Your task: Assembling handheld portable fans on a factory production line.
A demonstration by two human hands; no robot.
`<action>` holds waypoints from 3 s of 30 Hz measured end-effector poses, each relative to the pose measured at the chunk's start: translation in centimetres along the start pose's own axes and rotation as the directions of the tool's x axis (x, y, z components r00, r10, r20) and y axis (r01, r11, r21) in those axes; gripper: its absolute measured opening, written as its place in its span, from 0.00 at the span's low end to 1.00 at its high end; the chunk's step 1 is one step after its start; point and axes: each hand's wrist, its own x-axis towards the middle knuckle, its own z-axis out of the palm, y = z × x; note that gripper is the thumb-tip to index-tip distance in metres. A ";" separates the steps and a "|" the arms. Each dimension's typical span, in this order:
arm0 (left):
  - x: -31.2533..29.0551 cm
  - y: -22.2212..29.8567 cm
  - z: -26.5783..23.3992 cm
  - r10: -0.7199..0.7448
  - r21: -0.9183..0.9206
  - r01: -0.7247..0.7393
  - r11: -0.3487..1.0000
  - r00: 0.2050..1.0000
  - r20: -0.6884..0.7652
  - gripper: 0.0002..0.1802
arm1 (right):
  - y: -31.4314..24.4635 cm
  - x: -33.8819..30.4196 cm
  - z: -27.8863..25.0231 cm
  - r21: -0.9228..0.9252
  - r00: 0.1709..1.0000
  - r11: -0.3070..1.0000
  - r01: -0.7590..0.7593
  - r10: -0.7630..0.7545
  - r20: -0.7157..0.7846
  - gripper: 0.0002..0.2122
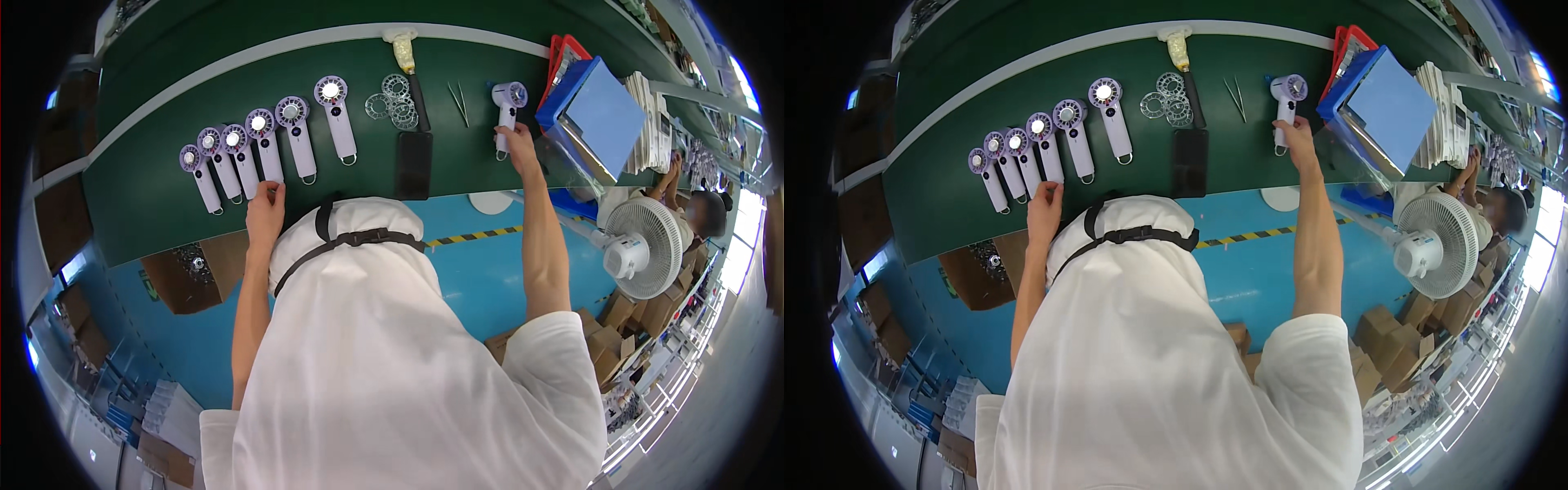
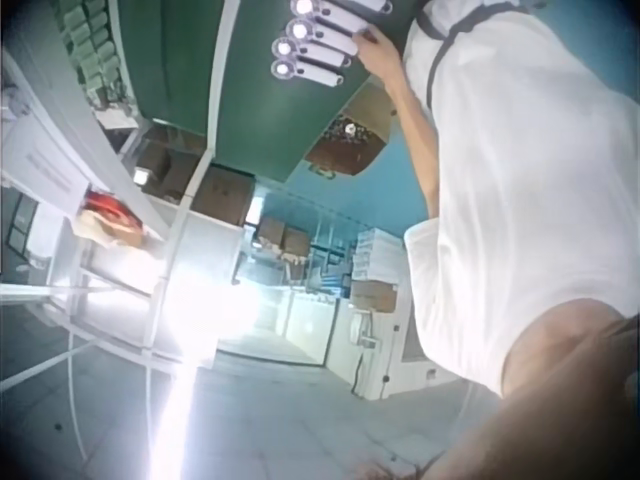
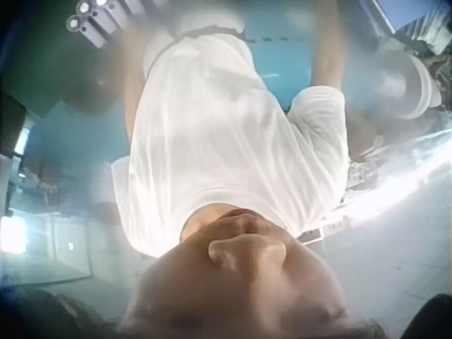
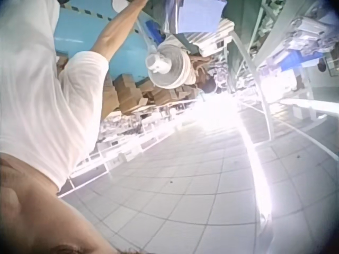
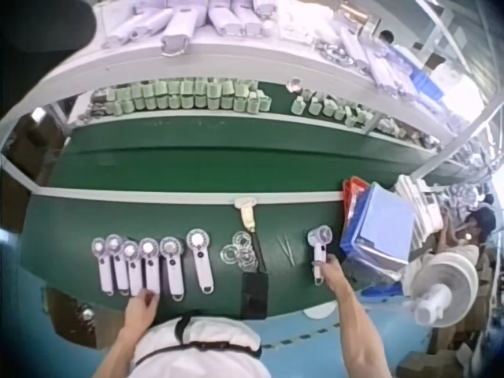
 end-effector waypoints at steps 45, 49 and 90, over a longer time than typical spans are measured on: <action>-7.6 15.9 -15.0 0.571 -0.389 -0.789 0.476 0.613 -0.546 0.26 | -21.2 -35.5 17.9 0.309 0.508 0.935 -0.173 -0.184 0.841 0.17; -12.6 16.9 -19.5 0.535 -0.220 -0.855 0.469 0.474 -0.700 0.24 | -24.2 -38.8 16.7 0.363 0.254 0.887 0.286 -0.436 0.864 0.19; -10.0 17.2 -18.6 0.666 -0.266 -0.773 0.575 0.632 -0.398 0.29 | -21.4 -34.5 16.7 0.280 0.281 0.911 -0.303 -0.195 0.940 0.18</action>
